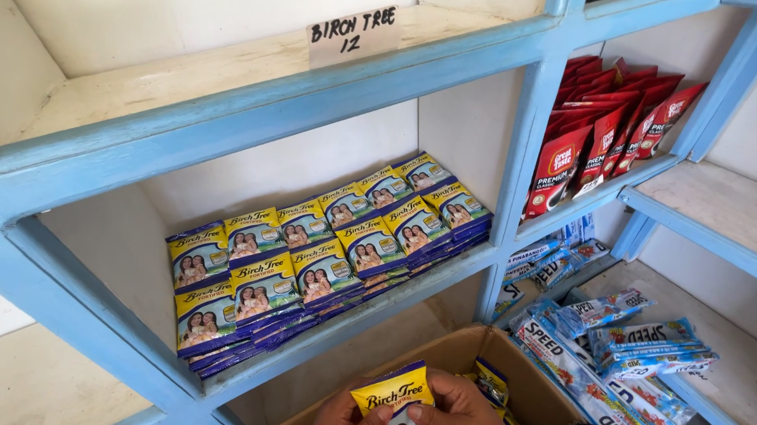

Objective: Stocking milk powder sachets from a cardboard box onto grocery store shelves.

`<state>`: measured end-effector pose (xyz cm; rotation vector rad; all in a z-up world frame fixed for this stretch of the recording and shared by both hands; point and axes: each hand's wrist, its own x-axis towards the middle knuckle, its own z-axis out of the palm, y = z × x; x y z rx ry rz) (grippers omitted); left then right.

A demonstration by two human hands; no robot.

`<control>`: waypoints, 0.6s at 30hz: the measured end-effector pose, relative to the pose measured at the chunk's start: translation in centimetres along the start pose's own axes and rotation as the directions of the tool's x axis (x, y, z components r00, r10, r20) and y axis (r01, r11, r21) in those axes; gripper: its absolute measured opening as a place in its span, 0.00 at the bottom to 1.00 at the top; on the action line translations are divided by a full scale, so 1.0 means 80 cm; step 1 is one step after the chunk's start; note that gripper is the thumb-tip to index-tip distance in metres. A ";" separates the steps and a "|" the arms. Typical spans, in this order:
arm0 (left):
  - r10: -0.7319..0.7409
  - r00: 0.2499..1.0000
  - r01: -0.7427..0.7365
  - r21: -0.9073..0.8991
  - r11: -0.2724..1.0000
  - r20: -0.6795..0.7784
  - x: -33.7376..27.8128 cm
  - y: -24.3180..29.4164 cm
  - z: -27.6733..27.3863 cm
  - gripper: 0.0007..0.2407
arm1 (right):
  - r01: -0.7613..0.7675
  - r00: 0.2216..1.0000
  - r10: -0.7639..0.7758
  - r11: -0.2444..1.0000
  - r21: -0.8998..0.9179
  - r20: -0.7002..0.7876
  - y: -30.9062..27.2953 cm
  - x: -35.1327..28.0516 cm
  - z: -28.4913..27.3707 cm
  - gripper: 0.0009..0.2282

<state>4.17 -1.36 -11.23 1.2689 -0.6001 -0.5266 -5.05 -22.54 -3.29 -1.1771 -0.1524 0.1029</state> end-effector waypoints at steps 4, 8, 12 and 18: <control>0.028 0.994 -0.019 0.081 0.997 -0.108 -0.004 0.025 0.020 0.13 | -0.038 0.997 0.041 0.998 0.041 -0.063 -0.005 0.005 0.015 0.17; 0.015 0.988 -0.012 0.017 1.000 -0.155 0.000 0.012 0.028 0.13 | -0.005 0.991 0.007 1.000 0.011 -0.134 0.031 0.012 0.000 0.11; 0.046 0.981 -0.046 0.005 0.999 -0.187 0.001 0.015 0.033 0.12 | 0.149 0.973 -0.160 0.986 -0.077 -0.165 0.052 0.011 0.002 0.07; -0.114 0.928 0.111 -0.028 0.993 -0.354 0.001 0.027 0.039 0.11 | 0.161 0.959 -0.188 0.977 -0.141 -0.214 0.035 0.016 0.038 0.09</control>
